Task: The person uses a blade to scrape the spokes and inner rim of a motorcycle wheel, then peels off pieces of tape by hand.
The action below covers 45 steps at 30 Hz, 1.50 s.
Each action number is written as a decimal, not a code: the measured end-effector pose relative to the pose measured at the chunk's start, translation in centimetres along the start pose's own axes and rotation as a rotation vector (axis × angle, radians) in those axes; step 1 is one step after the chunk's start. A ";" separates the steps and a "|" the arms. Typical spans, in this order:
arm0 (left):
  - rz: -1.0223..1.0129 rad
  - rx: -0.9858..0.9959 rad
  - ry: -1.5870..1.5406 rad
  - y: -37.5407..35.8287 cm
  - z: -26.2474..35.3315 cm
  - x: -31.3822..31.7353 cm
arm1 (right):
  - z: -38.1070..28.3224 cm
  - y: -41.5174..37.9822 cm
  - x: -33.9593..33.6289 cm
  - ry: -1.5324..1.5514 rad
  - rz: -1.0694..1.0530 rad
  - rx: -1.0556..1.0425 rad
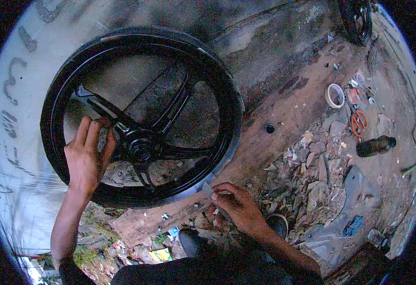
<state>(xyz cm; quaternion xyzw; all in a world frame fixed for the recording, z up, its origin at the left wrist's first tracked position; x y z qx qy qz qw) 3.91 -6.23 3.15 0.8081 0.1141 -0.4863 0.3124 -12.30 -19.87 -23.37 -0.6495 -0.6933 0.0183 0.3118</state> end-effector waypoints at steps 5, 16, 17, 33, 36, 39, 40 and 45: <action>0.000 0.001 -0.011 0.2 -0.4 -0.6 | 0.3 0.5 0.4 0.009 -0.002 -0.050; 0.036 -0.009 0.012 0.9 -0.7 -0.7 | 0.3 0.4 0.0 -0.004 0.009 -0.022; 0.066 0.013 0.027 1.1 -0.5 -0.8 | 0.2 0.4 0.1 -0.006 0.006 -0.022; 0.254 -0.226 -0.829 -7.9 -1.4 -6.1 | -1.8 -0.6 0.2 -0.001 0.012 -0.093; 0.104 -0.421 -1.065 -14.5 0.2 -2.9 | -3.1 -0.8 0.9 -0.096 -0.033 -0.147; -0.123 -0.739 -1.287 -16.1 3.7 1.3 | -4.8 -1.1 2.2 -0.156 -0.054 -0.135; -0.225 -0.693 -1.289 -16.2 4.3 2.4 | -5.5 -1.0 2.5 -0.167 -0.067 -0.139; -0.224 -0.817 -1.565 -18.8 6.5 7.8 | -6.4 -0.8 4.0 -0.211 -0.096 -0.188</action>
Point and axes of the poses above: each hand's wrist, its own y-axis towards the middle knuckle, its own x-axis out of the palm, z = x × y, the point moved 8 cm from there along y, towards the middle knuckle, and after that the axes turned 6 degrees about -y, right-handed, at the moved point
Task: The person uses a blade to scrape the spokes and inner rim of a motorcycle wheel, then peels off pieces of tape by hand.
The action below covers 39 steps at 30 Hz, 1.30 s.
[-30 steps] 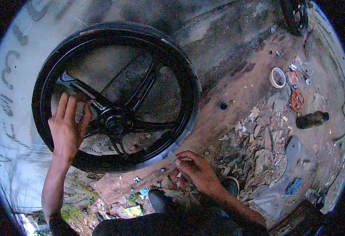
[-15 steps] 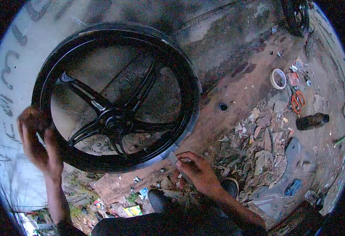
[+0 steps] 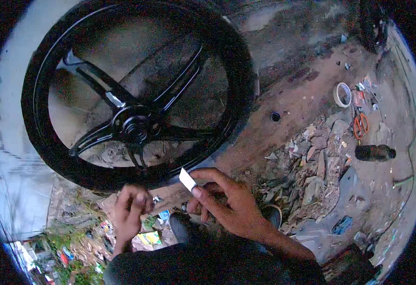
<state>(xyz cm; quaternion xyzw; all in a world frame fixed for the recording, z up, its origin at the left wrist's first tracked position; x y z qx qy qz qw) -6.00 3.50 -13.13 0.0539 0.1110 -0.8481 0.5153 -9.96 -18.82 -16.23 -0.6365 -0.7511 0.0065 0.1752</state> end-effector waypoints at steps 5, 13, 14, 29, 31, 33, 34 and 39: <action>0.109 -0.177 -0.633 2.5 -1.6 2.8 | 0.3 0.1 1.1 -0.020 0.014 0.001; 0.029 -0.317 -1.043 1.8 -2.5 3.5 | 1.7 0.0 2.1 -0.063 0.003 0.057; 0.022 -0.316 -1.049 1.6 -2.7 3.4 | 1.7 0.0 2.3 -0.065 0.002 0.065; 0.009 -0.076 -0.635 1.5 -2.9 2.4 | 1.2 -0.4 3.9 -0.070 -0.093 0.058; 0.115 -0.130 -0.585 0.9 -3.3 2.3 | 1.4 -0.3 3.9 -0.080 -0.096 0.063; 0.157 -0.129 -0.593 0.9 -3.5 2.1 | 1.5 -0.2 4.0 -0.121 -0.111 0.074; 0.178 -0.129 -0.595 0.9 -3.5 1.9 | 1.5 -0.2 4.0 -0.130 -0.106 0.073; 0.102 -0.066 -0.150 1.6 -0.7 2.5 | 2.1 -0.4 4.0 -0.190 -0.110 0.088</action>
Point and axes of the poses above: each hand's wrist, its own y-axis towards the middle knuckle, its own x-axis out of the palm, z = x × y, the point moved 8 cm from there along y, towards the middle knuckle, and after that the axes turned 6 degrees about -y, right-handed, at the moved point
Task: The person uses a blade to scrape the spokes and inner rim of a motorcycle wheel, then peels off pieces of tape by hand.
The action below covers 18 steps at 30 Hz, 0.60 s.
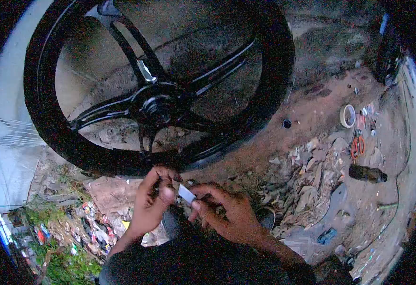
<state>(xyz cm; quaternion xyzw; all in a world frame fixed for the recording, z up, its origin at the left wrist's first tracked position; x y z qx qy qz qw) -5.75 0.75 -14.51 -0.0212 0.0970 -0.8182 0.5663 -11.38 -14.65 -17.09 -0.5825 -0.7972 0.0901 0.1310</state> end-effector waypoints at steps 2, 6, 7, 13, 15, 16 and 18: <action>-0.047 0.051 0.135 0.2 0.6 0.5 | -0.1 0.0 0.1 -0.030 -0.014 0.002; -0.024 0.155 0.109 0.5 1.0 -0.5 | -0.5 0.4 0.0 -0.162 -0.020 -0.025; 0.041 0.136 0.038 0.5 1.1 -1.2 | -0.7 0.6 -0.1 -0.179 -0.018 -0.031; 0.040 -0.014 0.162 -2.2 -1.0 -4.1 | -6.2 2.5 -2.8 -0.091 0.121 -0.085; -0.061 -0.130 0.374 -3.3 -4.2 -4.2 | -8.8 3.8 -3.3 -0.068 0.132 -0.037; -0.065 -0.122 0.466 -3.6 -4.6 -4.1 | -9.9 4.5 -3.4 -0.047 0.133 -0.014; -0.101 0.045 0.702 -5.3 -7.3 -3.8 | -11.3 6.2 -3.6 -0.041 0.132 -0.024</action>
Point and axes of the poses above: each hand's wrist, its own y-axis towards the middle knuckle, its own x-axis out of the palm, z = x × y, the point moved 8 cm from there along y, towards the middle knuckle, and after that the axes turned 6 degrees about -y, right-handed, at the moved point
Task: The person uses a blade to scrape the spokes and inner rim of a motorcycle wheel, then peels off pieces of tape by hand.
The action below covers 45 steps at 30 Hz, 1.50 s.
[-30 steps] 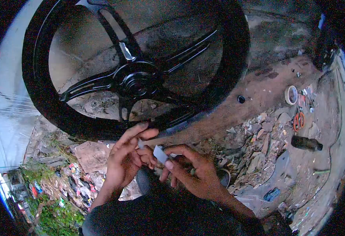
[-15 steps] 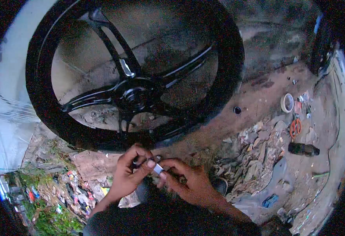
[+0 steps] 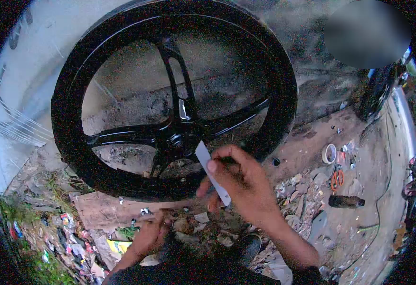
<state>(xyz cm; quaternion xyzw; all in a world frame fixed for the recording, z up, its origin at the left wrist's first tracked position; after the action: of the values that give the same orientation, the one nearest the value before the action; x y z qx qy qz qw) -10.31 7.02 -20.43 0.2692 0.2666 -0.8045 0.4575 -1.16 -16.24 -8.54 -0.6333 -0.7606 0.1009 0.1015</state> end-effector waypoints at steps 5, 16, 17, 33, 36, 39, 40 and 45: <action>-0.138 0.116 -0.028 -2.0 -3.4 3.8 | -0.8 2.9 0.5 0.032 0.025 0.016; -0.273 -0.142 -0.225 -2.6 -6.7 3.6 | -0.8 3.9 0.7 0.035 0.083 0.065; -0.190 -0.044 -0.197 -2.2 -6.0 2.9 | -0.7 3.9 0.7 0.047 0.079 0.059; 0.435 0.602 0.093 8.6 13.6 -14.6 | -0.1 4.6 1.0 0.205 0.018 0.046; 0.498 0.553 0.181 10.5 14.6 -15.3 | 0.3 4.8 1.0 0.243 -0.008 0.033; 0.465 0.542 0.294 11.8 15.2 -15.5 | 0.5 4.9 1.2 0.274 -0.034 0.040; 0.450 0.543 0.340 12.0 15.4 -15.4 | 0.5 4.9 1.2 0.283 -0.039 0.047; 0.407 0.578 0.478 12.8 16.1 -14.7 | 0.6 5.1 1.0 0.326 -0.036 0.035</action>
<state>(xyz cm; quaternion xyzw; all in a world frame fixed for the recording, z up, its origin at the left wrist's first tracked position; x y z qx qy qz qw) 4.30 -0.77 -1.37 0.6124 0.0702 -0.6543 0.4382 3.25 -14.34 -10.56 -0.6257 -0.7434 0.0082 0.2363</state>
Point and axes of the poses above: each hand's wrist, its own y-axis towards the middle knuckle, its own x-axis out of the palm, z = x × y, the point moved 8 cm from there along y, towards the middle knuckle, and after that the axes turned 6 degrees about -y, right-handed, at the moved point
